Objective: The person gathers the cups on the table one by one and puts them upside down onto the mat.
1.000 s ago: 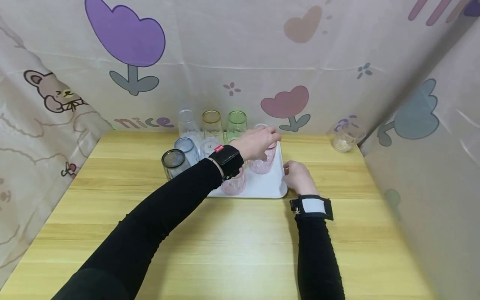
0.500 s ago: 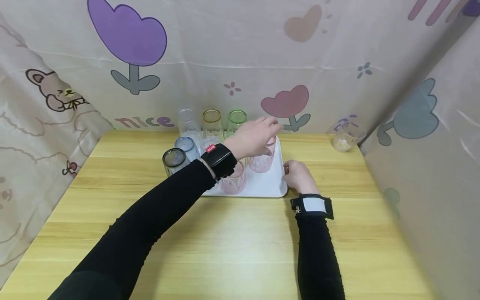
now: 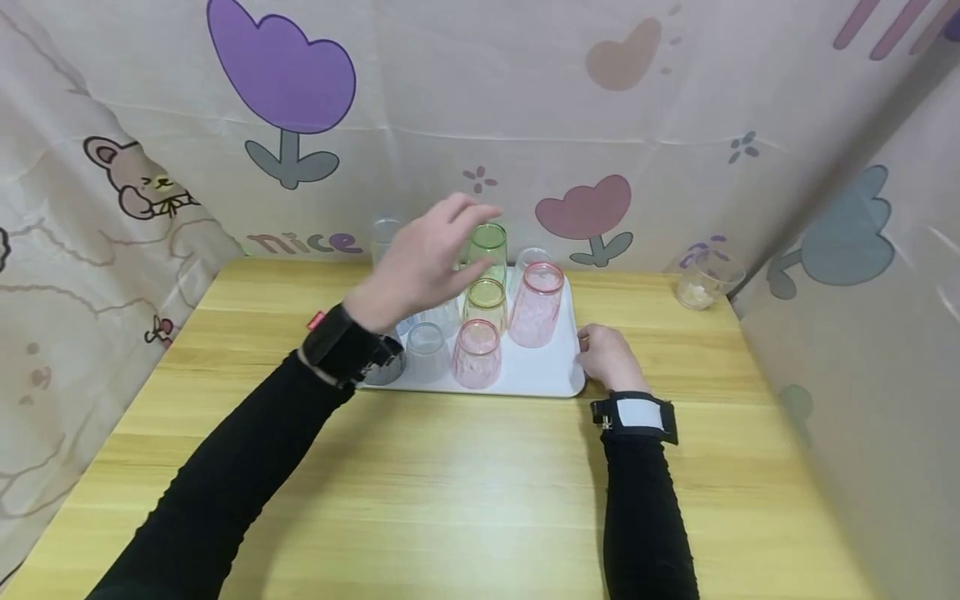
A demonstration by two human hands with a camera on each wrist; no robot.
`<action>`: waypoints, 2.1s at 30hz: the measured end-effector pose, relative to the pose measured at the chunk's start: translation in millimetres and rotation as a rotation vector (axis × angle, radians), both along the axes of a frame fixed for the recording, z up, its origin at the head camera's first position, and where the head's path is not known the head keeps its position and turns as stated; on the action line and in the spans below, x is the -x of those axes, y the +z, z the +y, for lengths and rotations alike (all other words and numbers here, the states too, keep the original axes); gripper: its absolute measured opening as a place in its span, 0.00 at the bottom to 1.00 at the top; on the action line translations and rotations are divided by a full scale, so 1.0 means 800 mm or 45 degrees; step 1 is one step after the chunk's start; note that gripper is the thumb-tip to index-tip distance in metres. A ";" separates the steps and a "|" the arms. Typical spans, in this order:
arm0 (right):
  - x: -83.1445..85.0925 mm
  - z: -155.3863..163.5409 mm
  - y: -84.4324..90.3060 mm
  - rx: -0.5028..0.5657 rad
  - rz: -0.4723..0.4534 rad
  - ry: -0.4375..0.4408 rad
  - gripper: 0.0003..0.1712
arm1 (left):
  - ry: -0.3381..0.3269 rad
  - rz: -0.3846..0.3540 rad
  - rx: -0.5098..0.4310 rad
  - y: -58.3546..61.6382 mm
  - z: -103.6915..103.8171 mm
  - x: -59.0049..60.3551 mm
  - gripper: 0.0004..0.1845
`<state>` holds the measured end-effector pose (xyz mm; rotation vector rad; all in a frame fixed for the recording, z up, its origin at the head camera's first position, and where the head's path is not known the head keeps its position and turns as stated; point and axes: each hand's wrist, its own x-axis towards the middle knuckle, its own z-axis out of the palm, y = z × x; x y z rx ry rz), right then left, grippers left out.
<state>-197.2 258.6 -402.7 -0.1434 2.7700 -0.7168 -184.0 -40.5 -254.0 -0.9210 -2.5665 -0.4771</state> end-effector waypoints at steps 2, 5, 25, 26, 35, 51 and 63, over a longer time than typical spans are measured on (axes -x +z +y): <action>0.000 0.000 -0.001 0.000 0.001 0.001 0.27 | 0.028 0.030 -0.069 0.001 -0.021 -0.006 0.31; 0.000 0.002 -0.001 -0.005 0.003 0.003 0.27 | 0.079 0.057 -0.177 -0.001 -0.052 -0.012 0.28; 0.004 0.001 -0.005 -0.026 -0.020 -0.013 0.26 | 0.573 -0.460 -0.763 -0.158 -0.207 -0.031 0.19; 0.004 0.001 -0.005 -0.029 -0.018 -0.010 0.26 | 0.577 -0.507 -0.736 -0.167 -0.209 -0.030 0.19; -0.005 0.003 0.003 0.082 0.217 -0.076 0.24 | 0.601 -0.743 -0.631 -0.223 -0.207 -0.026 0.20; 0.026 0.031 0.006 0.639 0.788 -0.789 0.32 | 0.604 -0.755 -0.658 -0.238 -0.198 -0.027 0.20; 0.076 0.112 -0.006 0.674 0.876 -1.102 0.46 | 0.644 -0.783 -0.686 -0.242 -0.197 -0.024 0.20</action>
